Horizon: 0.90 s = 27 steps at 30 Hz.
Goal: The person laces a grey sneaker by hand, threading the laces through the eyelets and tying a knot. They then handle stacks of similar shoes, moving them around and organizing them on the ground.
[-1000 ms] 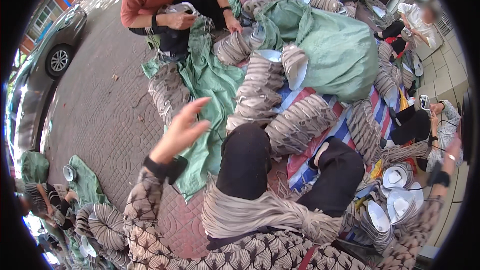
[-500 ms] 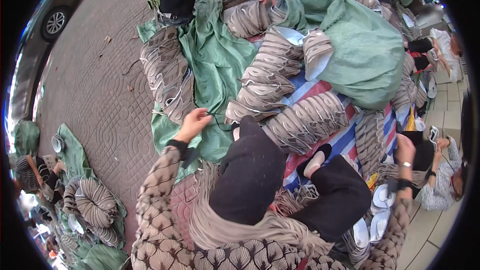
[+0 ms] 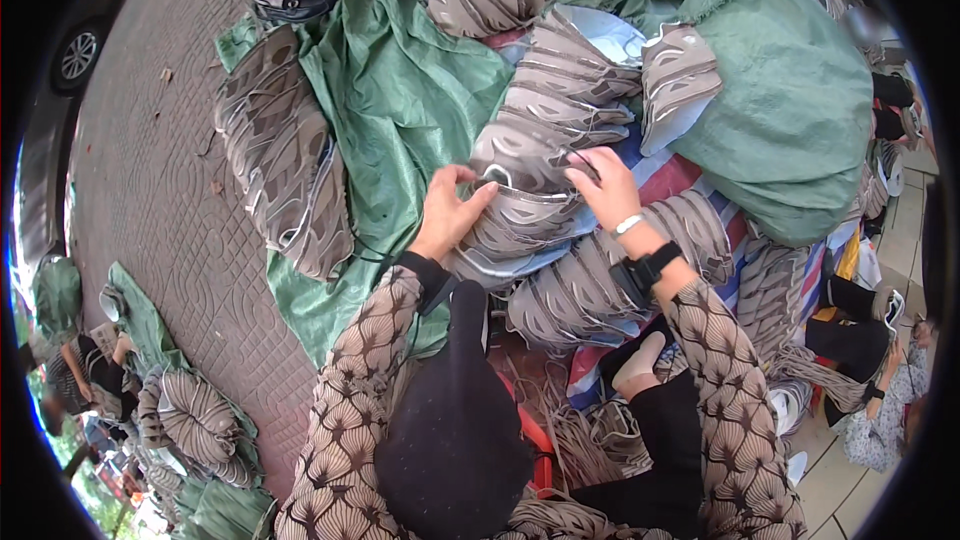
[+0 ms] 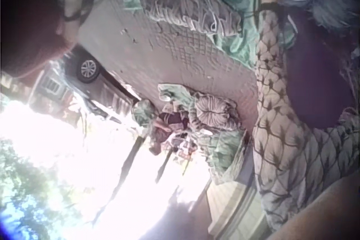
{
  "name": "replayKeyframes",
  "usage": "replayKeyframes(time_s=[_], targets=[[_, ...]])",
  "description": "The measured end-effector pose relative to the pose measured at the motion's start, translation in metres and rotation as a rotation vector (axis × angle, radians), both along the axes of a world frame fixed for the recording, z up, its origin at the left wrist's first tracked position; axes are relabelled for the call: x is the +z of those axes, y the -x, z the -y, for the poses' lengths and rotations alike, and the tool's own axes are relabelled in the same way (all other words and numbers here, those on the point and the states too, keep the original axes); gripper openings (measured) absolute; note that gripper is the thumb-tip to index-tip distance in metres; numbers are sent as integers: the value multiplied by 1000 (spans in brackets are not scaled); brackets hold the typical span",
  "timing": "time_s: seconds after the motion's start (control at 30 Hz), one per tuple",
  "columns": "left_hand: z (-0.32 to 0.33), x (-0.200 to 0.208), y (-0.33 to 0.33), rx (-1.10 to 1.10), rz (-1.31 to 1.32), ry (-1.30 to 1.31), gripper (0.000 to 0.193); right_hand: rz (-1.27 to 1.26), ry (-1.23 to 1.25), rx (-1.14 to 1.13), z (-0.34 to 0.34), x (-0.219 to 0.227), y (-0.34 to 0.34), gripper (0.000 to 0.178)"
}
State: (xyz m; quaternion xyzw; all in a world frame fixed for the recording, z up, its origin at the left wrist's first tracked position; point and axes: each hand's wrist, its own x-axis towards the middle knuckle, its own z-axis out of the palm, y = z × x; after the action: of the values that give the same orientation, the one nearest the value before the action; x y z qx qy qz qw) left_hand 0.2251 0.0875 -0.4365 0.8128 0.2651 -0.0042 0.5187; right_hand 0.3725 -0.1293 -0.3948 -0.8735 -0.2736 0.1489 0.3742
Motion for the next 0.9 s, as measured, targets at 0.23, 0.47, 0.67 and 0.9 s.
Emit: replayKeyframes(time_s=[0.23,0.47,0.67,0.9], targets=[[32,38,-19,-488,309,-194,54,12,226,33,-28,-10,2,56],[1,36,-20,-722,148,-184,47,76,236,-13,-24,-13,-6,43],[-39,25,-32,-818,91,-235,45,111,5,10,11,-12,-23,22],[-25,75,-90,-569,254,-391,33,-129,-366,-781,48,-15,-116,67]])
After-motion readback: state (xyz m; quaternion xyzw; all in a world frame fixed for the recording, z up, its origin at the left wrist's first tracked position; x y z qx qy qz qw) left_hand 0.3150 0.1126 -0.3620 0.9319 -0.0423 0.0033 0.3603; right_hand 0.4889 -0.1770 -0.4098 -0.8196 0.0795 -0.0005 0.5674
